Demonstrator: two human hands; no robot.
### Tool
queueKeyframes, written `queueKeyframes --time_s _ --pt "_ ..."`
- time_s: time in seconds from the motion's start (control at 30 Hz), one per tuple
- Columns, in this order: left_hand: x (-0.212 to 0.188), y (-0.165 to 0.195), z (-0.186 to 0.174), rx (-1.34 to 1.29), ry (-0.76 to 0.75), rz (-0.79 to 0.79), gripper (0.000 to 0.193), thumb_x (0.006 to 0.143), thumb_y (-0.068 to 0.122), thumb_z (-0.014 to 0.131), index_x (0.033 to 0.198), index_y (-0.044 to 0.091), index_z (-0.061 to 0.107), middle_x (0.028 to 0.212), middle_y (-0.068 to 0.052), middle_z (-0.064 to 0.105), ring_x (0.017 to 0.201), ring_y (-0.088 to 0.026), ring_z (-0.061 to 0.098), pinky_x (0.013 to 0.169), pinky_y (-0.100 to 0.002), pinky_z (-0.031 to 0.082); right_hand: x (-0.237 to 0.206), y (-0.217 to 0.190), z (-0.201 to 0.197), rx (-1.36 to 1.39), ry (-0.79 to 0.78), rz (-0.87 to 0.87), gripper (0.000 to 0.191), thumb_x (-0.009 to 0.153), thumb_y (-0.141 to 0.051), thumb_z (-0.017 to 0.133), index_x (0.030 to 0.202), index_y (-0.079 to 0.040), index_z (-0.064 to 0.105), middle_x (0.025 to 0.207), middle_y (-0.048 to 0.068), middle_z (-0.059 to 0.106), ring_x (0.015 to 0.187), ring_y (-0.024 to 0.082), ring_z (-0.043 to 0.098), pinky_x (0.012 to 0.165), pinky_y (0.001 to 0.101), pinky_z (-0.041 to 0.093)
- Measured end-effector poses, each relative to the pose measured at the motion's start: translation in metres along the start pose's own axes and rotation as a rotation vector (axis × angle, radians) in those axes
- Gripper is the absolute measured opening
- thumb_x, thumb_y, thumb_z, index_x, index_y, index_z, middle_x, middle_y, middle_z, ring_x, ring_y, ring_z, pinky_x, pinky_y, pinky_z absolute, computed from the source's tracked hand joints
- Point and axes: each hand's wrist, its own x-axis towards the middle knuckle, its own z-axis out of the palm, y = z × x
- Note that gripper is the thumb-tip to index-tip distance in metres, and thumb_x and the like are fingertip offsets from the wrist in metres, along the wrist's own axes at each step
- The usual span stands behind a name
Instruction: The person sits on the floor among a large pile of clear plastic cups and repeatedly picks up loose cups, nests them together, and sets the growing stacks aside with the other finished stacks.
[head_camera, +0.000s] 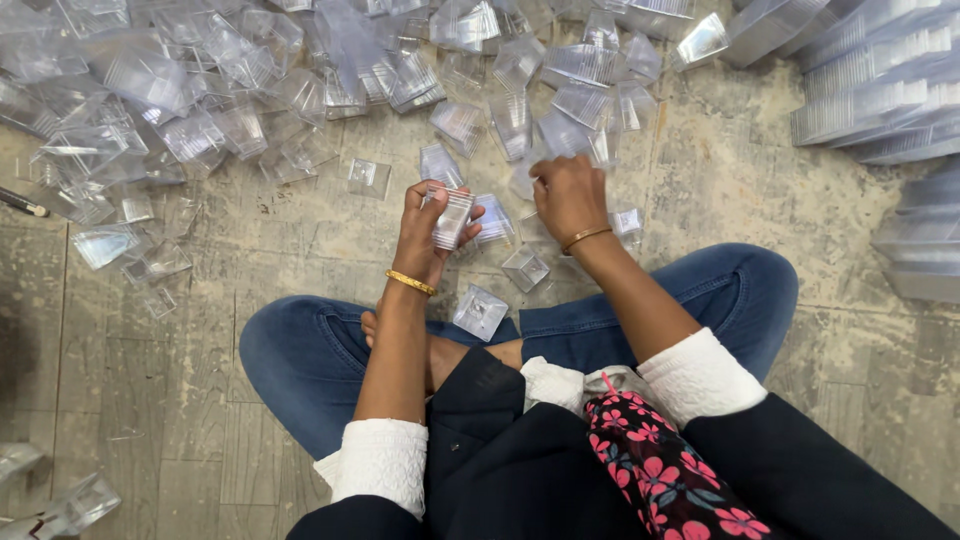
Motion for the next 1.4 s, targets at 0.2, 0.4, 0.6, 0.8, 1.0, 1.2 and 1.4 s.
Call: queueKeyframes --time_s 0.2,0.4,0.6,0.8,1.0,1.2,1.4 --pt "0.001 -0.006 -0.009 0.059 0.019 0.015 0.038 0.098 0.03 0.066 0.124 0.012 0.045 0.122 -0.015 0.064 0.103 -0.03 0.072 0.079 -0.038 0.063 0.004 0.002 0.023 0.011 0.031 -0.011 0.091 0.068 -0.028 0.092 0.138 0.013 0.052 0.119 0.024 0.055 0.11 0.04 0.05 0.095 0.0497 0.046" --pt "0.007 -0.014 -0.015 0.113 0.031 0.048 0.036 0.098 0.028 0.066 0.124 0.013 0.046 0.117 -0.014 0.066 0.099 -0.028 0.073 0.078 -0.036 0.063 0.017 0.019 0.019 0.059 -0.056 -0.036 0.071 0.063 -0.023 0.096 0.123 0.0 0.065 0.118 0.02 0.058 0.114 0.04 0.05 0.097 0.0454 0.047" --pt "0.009 -0.022 -0.016 0.212 -0.062 0.092 0.031 0.101 0.02 0.065 0.125 0.011 0.048 0.117 -0.013 0.067 0.1 -0.019 0.067 0.078 -0.036 0.062 0.005 0.056 -0.013 1.052 -0.478 0.633 0.048 0.077 -0.02 0.087 0.118 -0.009 0.065 0.103 -0.002 0.07 0.091 0.009 0.064 0.076 0.0236 0.047" --pt "0.004 -0.019 -0.014 0.238 -0.057 0.089 0.032 0.1 0.021 0.065 0.125 0.01 0.048 0.118 -0.012 0.068 0.103 -0.017 0.067 0.08 -0.035 0.062 -0.003 0.062 -0.022 1.224 -0.467 0.721 0.047 0.076 -0.017 0.087 0.116 -0.009 0.066 0.105 -0.002 0.072 0.093 0.007 0.063 0.074 0.0241 0.045" --pt "0.0 -0.018 -0.008 0.52 -0.035 0.181 0.031 0.104 0.022 0.068 0.128 0.007 0.053 0.117 -0.014 0.063 0.104 -0.016 0.058 0.089 -0.032 0.051 0.005 0.057 -0.031 0.986 -0.221 0.685 0.052 0.078 -0.02 0.087 0.123 -0.008 0.064 0.106 0.002 0.075 0.092 0.01 0.068 0.071 0.0234 0.044" --pt "-0.017 -0.007 0.007 0.692 -0.39 0.303 0.048 0.106 0.033 0.054 0.148 0.009 0.048 0.146 -0.009 0.051 0.133 -0.017 0.049 0.109 -0.029 0.039 0.006 0.014 -0.016 0.93 -0.711 0.348 0.041 0.081 -0.023 0.083 0.117 -0.006 0.075 0.098 0.005 0.075 0.09 0.015 0.067 0.08 0.0268 0.056" --pt "-0.019 0.004 0.007 0.123 -0.066 0.269 0.047 0.105 0.045 0.053 0.138 0.015 0.044 0.136 -0.012 0.055 0.107 -0.028 0.066 0.083 -0.038 0.059 -0.018 -0.018 0.021 0.653 -0.195 0.096 0.032 0.086 -0.019 0.076 0.115 -0.005 0.074 0.104 0.011 0.075 0.094 0.024 0.068 0.087 0.0346 0.057"
